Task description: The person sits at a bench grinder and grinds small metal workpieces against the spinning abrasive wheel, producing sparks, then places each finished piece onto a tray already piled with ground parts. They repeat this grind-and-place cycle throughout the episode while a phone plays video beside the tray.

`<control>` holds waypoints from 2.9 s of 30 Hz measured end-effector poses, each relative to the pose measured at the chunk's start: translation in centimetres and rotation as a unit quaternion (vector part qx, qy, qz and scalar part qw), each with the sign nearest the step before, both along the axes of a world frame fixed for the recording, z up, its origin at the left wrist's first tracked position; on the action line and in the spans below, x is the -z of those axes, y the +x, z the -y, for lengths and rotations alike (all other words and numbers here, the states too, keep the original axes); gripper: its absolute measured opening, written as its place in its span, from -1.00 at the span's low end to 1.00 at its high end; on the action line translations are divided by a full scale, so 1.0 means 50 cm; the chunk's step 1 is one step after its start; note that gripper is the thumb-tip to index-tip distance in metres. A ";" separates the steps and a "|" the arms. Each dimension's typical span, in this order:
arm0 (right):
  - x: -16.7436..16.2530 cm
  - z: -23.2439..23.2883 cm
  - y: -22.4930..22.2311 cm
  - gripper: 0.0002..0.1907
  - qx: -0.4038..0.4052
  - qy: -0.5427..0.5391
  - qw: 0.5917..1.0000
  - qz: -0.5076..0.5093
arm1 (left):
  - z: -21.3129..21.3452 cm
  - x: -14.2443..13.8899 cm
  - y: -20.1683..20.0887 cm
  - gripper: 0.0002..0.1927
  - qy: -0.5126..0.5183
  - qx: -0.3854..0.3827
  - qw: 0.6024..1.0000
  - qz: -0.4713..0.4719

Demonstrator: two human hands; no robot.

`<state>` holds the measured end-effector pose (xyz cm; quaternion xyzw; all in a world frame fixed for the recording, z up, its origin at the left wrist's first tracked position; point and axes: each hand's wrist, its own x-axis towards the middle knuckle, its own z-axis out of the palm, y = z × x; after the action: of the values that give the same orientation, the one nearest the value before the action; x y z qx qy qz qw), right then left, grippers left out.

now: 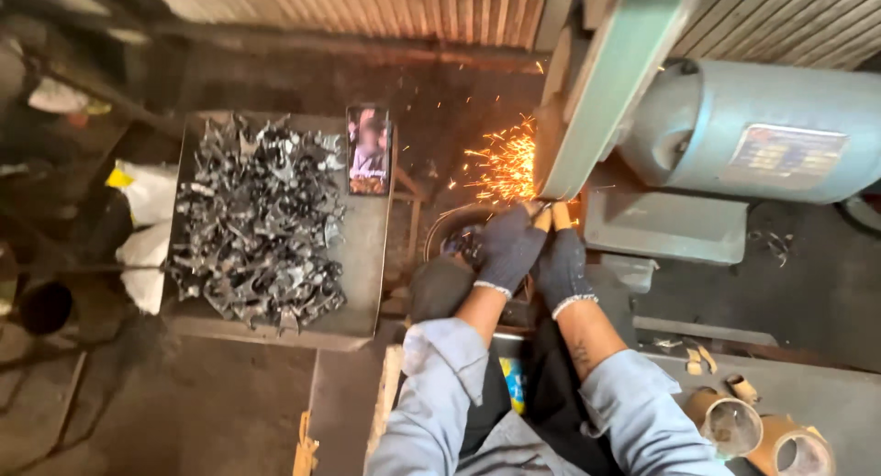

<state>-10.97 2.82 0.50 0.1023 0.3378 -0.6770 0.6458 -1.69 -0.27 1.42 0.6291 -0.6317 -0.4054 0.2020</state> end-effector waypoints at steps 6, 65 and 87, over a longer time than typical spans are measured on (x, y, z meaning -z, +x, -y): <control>-0.054 -0.062 -0.060 -0.72 -0.134 -0.072 0.963 -0.224 | -0.042 0.048 0.000 -0.65 0.024 0.010 0.956 -0.291; -0.136 -0.100 -0.087 -0.34 -0.209 -0.215 0.813 -0.499 | -0.006 -0.020 0.049 -0.47 -0.095 0.284 0.929 -0.216; -0.120 -0.090 -0.086 -0.51 -0.226 -0.159 0.857 -0.435 | 0.019 -0.027 0.014 -0.71 0.173 0.183 0.838 -0.484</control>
<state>-15.24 7.29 6.49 -0.3859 0.4855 -0.5325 0.5761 -0.99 -1.24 2.79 0.2507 -0.4768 -0.7904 0.2916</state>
